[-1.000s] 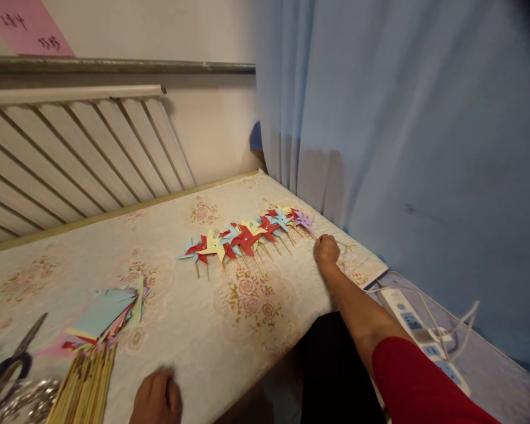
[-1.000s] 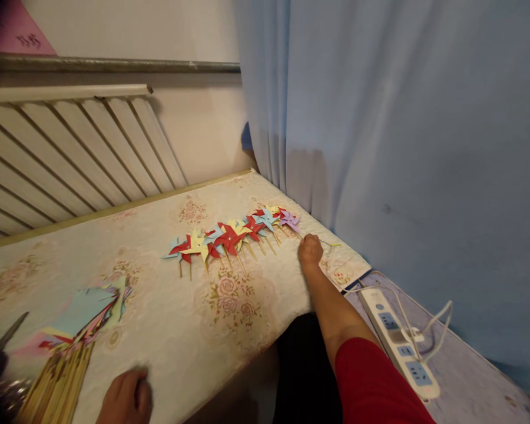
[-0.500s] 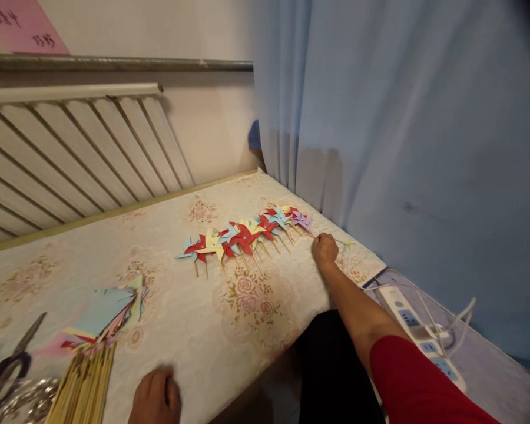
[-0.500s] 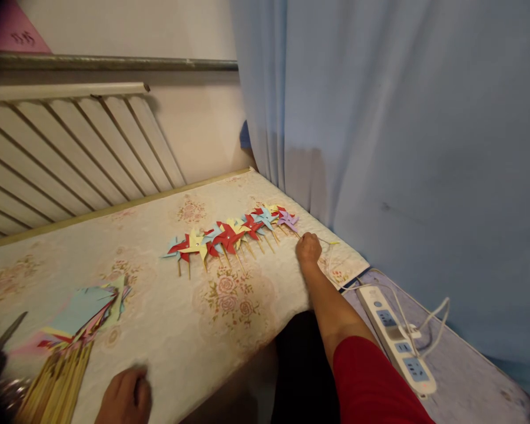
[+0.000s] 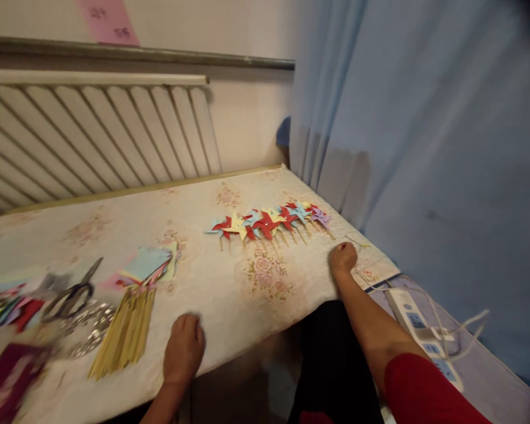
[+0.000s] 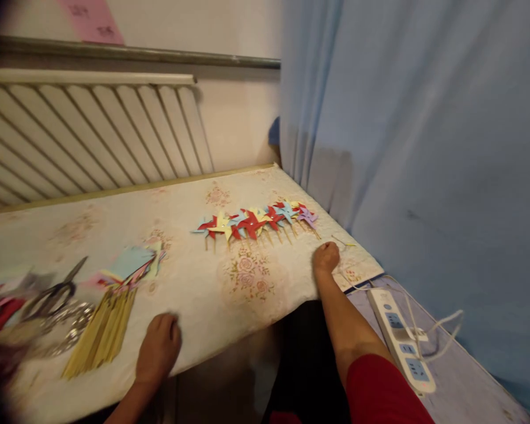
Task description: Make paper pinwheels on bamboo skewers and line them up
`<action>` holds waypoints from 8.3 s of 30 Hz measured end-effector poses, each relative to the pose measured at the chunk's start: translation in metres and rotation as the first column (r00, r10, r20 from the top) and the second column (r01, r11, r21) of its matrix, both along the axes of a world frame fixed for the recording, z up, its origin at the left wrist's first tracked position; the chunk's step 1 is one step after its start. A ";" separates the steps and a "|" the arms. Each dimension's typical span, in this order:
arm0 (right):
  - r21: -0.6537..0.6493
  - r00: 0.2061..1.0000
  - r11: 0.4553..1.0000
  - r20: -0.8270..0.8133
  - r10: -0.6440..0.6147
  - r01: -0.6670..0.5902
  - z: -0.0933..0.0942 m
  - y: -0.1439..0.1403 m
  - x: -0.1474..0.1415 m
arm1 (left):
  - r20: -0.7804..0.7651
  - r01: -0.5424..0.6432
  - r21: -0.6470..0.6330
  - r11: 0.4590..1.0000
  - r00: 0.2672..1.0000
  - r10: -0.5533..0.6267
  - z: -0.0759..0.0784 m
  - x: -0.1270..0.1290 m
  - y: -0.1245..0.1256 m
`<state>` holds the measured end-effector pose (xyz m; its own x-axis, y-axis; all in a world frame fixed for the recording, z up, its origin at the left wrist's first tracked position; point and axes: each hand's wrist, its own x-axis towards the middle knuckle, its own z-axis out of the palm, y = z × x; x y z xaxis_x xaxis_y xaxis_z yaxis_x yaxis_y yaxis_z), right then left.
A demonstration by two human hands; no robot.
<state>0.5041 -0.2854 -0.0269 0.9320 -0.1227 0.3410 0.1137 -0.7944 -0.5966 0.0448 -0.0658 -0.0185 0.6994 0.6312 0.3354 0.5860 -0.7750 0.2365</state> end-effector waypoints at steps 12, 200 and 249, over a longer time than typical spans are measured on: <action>0.030 0.956 0.972 -0.177 0.235 -0.233 -0.002 0.014 -0.116 | 0.056 -0.061 -0.100 0.993 0.996 0.067 0.003 -0.005 -0.017; -0.326 0.330 0.317 0.014 0.944 -0.891 -0.002 0.086 -0.292 | 0.140 0.159 -0.430 0.889 0.984 -0.108 0.016 -0.031 0.049; -0.268 0.191 0.241 0.199 0.961 -0.933 0.061 0.276 -0.350 | 0.414 0.386 -0.908 0.164 0.761 0.499 0.043 -0.037 0.067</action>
